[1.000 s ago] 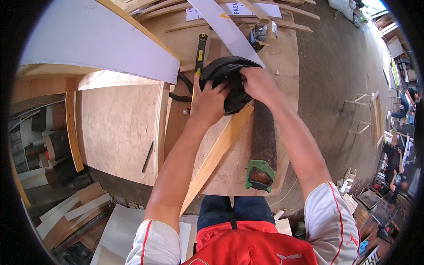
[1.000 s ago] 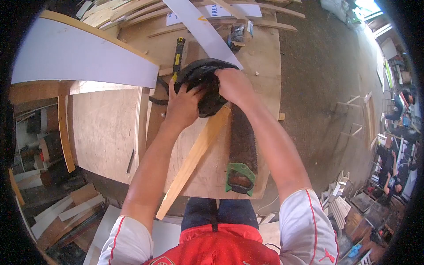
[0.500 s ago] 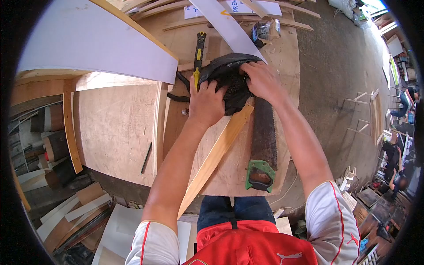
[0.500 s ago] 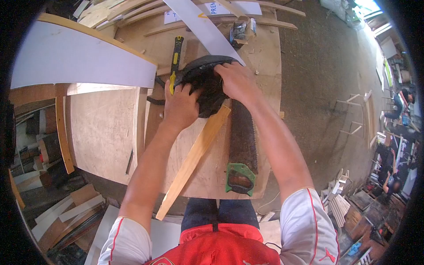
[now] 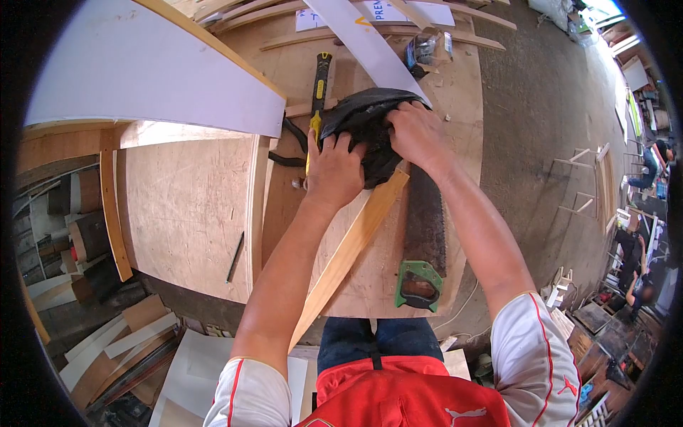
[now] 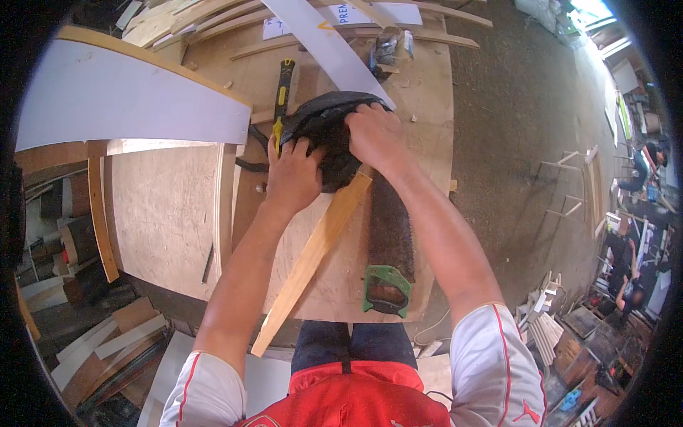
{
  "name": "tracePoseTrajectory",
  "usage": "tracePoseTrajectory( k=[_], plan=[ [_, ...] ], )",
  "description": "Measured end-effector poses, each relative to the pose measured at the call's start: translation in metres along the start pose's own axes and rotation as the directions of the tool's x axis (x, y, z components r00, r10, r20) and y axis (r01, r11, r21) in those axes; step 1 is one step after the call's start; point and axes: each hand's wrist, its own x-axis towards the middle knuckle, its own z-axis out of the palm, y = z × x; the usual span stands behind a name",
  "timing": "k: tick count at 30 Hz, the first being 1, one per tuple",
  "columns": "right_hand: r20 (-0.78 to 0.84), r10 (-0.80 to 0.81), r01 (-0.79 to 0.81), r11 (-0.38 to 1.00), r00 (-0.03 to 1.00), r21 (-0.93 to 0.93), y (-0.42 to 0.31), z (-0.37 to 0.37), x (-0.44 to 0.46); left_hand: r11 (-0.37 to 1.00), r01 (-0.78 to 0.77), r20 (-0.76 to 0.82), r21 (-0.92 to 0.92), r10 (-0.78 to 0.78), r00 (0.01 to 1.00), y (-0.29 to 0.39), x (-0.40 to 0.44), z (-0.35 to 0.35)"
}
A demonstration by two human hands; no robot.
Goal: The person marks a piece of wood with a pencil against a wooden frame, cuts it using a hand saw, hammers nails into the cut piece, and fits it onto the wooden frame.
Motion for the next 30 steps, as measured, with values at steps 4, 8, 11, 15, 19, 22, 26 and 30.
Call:
tracePoseTrajectory(
  k=[4, 8, 11, 15, 19, 22, 26, 30],
  plan=[
    [0.01, 0.02, -0.021, 0.996, 1.0, 0.09, -0.009, -0.008, 0.003, 0.999, 0.017, 0.065, -0.046, -0.014, 0.998, 0.0, 0.001, -0.006],
    [0.069, 0.006, -0.006, 1.0, 0.998, 0.0, -0.014, -0.003, 0.008, 0.999, 0.015, 0.027, -0.039, -0.014, 1.0, -0.001, 0.0, 0.0],
    [-0.001, 0.03, -0.03, 0.999, 1.0, -0.034, -0.005, 0.013, 0.013, 0.999, 0.003, -0.032, -0.036, -0.004, 0.999, -0.003, -0.001, 0.005],
    [-0.04, 0.005, -0.005, 1.0, 0.999, 0.002, 0.002, 0.015, 0.014, 0.996, 0.043, -0.051, -0.081, -0.047, 0.998, -0.008, 0.004, 0.008],
    [-0.135, -0.014, 0.024, 0.997, 0.991, 0.073, 0.004, 0.013, 0.009, 0.993, 0.058, -0.14, -0.106, -0.073, 0.987, -0.012, 0.006, 0.011],
    [-0.174, -0.043, 0.072, 0.984, 0.984, 0.164, 0.003, 0.003, -0.001, 0.989, 0.007, -0.152, -0.149, -0.03, 0.988, -0.01, 0.006, 0.002],
    [-0.125, -0.148, 0.175, 0.955, 0.981, 0.238, 0.004, -0.007, -0.013, 0.987, -0.001, -0.092, -0.163, -0.014, 0.996, -0.007, 0.004, 0.001],
    [0.014, -0.084, 0.081, 0.984, 0.996, 0.158, 0.002, -0.002, -0.012, 0.991, 0.011, -0.067, -0.136, -0.02, 0.998, -0.005, 0.0, 0.006]
  ],
)
